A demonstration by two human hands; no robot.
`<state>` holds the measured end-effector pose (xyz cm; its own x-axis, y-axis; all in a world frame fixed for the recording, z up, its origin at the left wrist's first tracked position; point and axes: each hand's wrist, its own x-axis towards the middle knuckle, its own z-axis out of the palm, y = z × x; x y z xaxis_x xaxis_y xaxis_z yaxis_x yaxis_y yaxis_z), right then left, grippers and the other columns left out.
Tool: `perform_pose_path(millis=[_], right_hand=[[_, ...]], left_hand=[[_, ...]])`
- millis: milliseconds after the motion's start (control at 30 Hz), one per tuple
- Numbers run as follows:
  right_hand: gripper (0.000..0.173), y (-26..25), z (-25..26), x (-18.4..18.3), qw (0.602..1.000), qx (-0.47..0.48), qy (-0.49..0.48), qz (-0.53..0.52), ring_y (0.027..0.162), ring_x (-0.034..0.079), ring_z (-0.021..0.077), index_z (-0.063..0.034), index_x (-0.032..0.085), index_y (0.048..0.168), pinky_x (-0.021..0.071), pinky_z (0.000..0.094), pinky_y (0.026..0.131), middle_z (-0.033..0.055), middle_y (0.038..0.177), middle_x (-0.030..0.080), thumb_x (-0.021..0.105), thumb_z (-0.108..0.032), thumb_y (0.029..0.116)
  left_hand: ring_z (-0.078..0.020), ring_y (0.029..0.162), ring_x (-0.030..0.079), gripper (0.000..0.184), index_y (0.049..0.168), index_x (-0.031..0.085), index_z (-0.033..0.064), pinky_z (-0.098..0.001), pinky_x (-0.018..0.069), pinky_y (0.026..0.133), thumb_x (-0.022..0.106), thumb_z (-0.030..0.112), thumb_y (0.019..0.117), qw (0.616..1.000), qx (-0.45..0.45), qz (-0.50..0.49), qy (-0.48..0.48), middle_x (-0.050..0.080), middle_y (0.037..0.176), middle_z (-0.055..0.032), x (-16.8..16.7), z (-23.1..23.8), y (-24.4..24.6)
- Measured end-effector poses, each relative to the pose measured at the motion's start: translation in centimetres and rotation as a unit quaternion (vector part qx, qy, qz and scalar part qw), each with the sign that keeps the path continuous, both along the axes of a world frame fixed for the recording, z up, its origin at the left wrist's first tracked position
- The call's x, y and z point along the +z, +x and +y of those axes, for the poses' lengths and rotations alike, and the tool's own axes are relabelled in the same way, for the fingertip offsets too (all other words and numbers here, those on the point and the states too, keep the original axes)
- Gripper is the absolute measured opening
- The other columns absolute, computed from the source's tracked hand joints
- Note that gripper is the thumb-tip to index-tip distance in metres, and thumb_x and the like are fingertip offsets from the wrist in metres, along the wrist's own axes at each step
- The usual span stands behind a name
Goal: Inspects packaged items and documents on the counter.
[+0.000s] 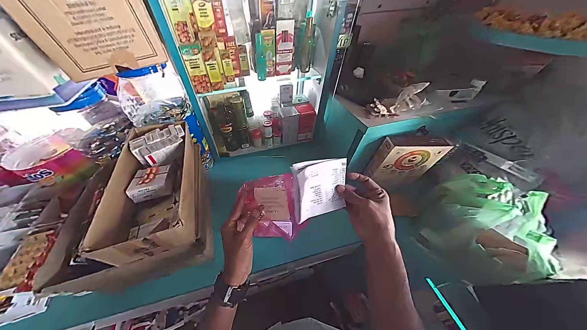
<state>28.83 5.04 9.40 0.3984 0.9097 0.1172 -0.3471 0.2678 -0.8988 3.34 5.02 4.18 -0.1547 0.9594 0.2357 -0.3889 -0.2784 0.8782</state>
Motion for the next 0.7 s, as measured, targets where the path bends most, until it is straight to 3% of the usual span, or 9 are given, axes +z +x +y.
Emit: perform_pose_path(millis=[167, 267, 333, 400, 433, 500, 567, 633, 700], right_hand=[[0.037, -2.4, -0.4, -0.6, 0.999, -0.040, 0.017, 0.003, 0.067, 0.074, 0.0193, 0.0054, 0.066, 0.108, 0.0654, 0.0346, 0.066, 0.0119, 0.079, 0.075, 0.078, 0.015, 0.0744], [0.029, -4.2, -0.3, -1.2, 0.993, -0.083, 0.074, -0.045, 0.074, 0.074, 0.0167, 0.0067, 0.071, 0.101, 0.0650, 0.0314, 0.071, 0.0104, 0.083, 0.076, 0.081, 0.011, 0.0742], [0.019, -5.2, -0.1, -2.4, 0.980, -0.126, 0.118, -0.099, 0.079, 0.074, 0.0146, 0.0032, 0.074, 0.096, 0.0639, 0.0298, 0.075, 0.0078, 0.085, 0.076, 0.081, 0.004, 0.0783], [0.012, -6.3, 0.1, -4.0, 0.977, -0.142, 0.133, -0.086, 0.078, 0.073, 0.0147, 0.0016, 0.073, 0.093, 0.0629, 0.0308, 0.074, 0.0073, 0.085, 0.075, 0.079, 0.002, 0.0820], [0.011, -6.9, 0.1, -4.9, 0.980, -0.139, 0.127, -0.060, 0.078, 0.072, 0.0152, 0.0015, 0.071, 0.093, 0.0628, 0.0318, 0.074, 0.0074, 0.085, 0.075, 0.077, 0.003, 0.0836], [0.011, -7.4, -0.2, -6.0, 0.988, -0.117, 0.100, 0.002, 0.080, 0.073, 0.0173, 0.0015, 0.066, 0.097, 0.0642, 0.0359, 0.075, 0.0085, 0.087, 0.074, 0.071, 0.006, 0.0880], [0.013, -7.1, -0.6, -6.0, 0.989, -0.109, 0.098, 0.032, 0.081, 0.073, 0.0184, 0.0013, 0.064, 0.100, 0.0648, 0.0376, 0.074, 0.0094, 0.089, 0.073, 0.069, 0.007, 0.0893], [0.014, -6.4, -1.1, -5.9, 0.984, -0.124, 0.127, 0.010, 0.080, 0.072, 0.0149, 0.0000, 0.066, 0.097, 0.0630, 0.0324, 0.073, 0.0071, 0.087, 0.074, 0.070, 0.009, 0.0866], [0.016, -5.6, -1.6, -6.0, 0.979, -0.136, 0.152, -0.028, 0.082, 0.073, 0.0136, -0.0021, 0.067, 0.094, 0.0631, 0.0316, 0.077, 0.0049, 0.088, 0.075, 0.073, 0.009, 0.0838]], left_hand=[[-0.0144, 0.118, 0.063, 0.034, 0.128, 0.064, -0.0050, -0.0297, 0.0543, 0.100, 0.061, 0.004, 0.0954, 0.990, 0.060, 0.128, 0.026, 0.064, 0.132, -0.0114, -0.5, -0.3, 0.0], [-0.0235, 0.118, 0.055, 0.038, 0.121, 0.069, 0.0007, -0.0377, 0.0482, 0.098, 0.068, 0.026, 0.0932, 0.940, 0.194, 0.276, 0.048, 0.062, 0.121, -0.0143, -2.0, -0.9, 0.3], [-0.0275, 0.122, 0.050, 0.040, 0.121, 0.066, 0.0022, -0.0437, 0.0427, 0.099, 0.068, 0.032, 0.0943, 0.900, 0.276, 0.323, 0.102, 0.062, 0.122, -0.0154, -3.8, -2.3, 0.9], [-0.0147, 0.130, 0.044, 0.029, 0.121, 0.062, 0.0229, -0.0360, 0.0347, 0.111, 0.066, 0.039, 0.0967, 0.836, 0.319, 0.392, 0.212, 0.055, 0.128, 0.0016, -7.4, -4.5, 1.8], [-0.0135, 0.129, 0.044, 0.026, 0.119, 0.062, 0.0294, -0.0347, 0.0338, 0.112, 0.065, 0.042, 0.0967, 0.792, 0.314, 0.441, 0.283, 0.052, 0.128, 0.0042, -9.5, -5.3, 2.2], [-0.0204, 0.121, 0.054, 0.022, 0.114, 0.069, 0.0327, -0.0398, 0.0395, 0.105, 0.061, 0.043, 0.0968, 0.710, 0.241, 0.540, 0.382, 0.063, 0.123, 0.0010, -12.4, -5.9, 2.7], [-0.0268, 0.134, 0.054, 0.038, 0.132, 0.066, 0.0380, -0.0496, 0.0410, 0.109, 0.052, 0.052, 0.1001, 0.652, 0.149, 0.666, 0.331, 0.061, 0.143, -0.0013, -12.5, -5.6, 3.3], [-0.0359, 0.139, 0.051, 0.054, 0.145, 0.059, 0.0326, -0.0624, 0.0382, 0.111, 0.053, 0.058, 0.0971, 0.641, 0.092, 0.723, 0.241, 0.053, 0.153, -0.0089, -12.0, -3.7, 3.9], [-0.0373, 0.138, 0.051, 0.058, 0.146, 0.059, 0.0289, -0.0639, 0.0363, 0.112, 0.051, 0.060, 0.0973, 0.640, 0.104, 0.733, 0.206, 0.051, 0.155, -0.0079, -12.6, -1.7, 4.1]])
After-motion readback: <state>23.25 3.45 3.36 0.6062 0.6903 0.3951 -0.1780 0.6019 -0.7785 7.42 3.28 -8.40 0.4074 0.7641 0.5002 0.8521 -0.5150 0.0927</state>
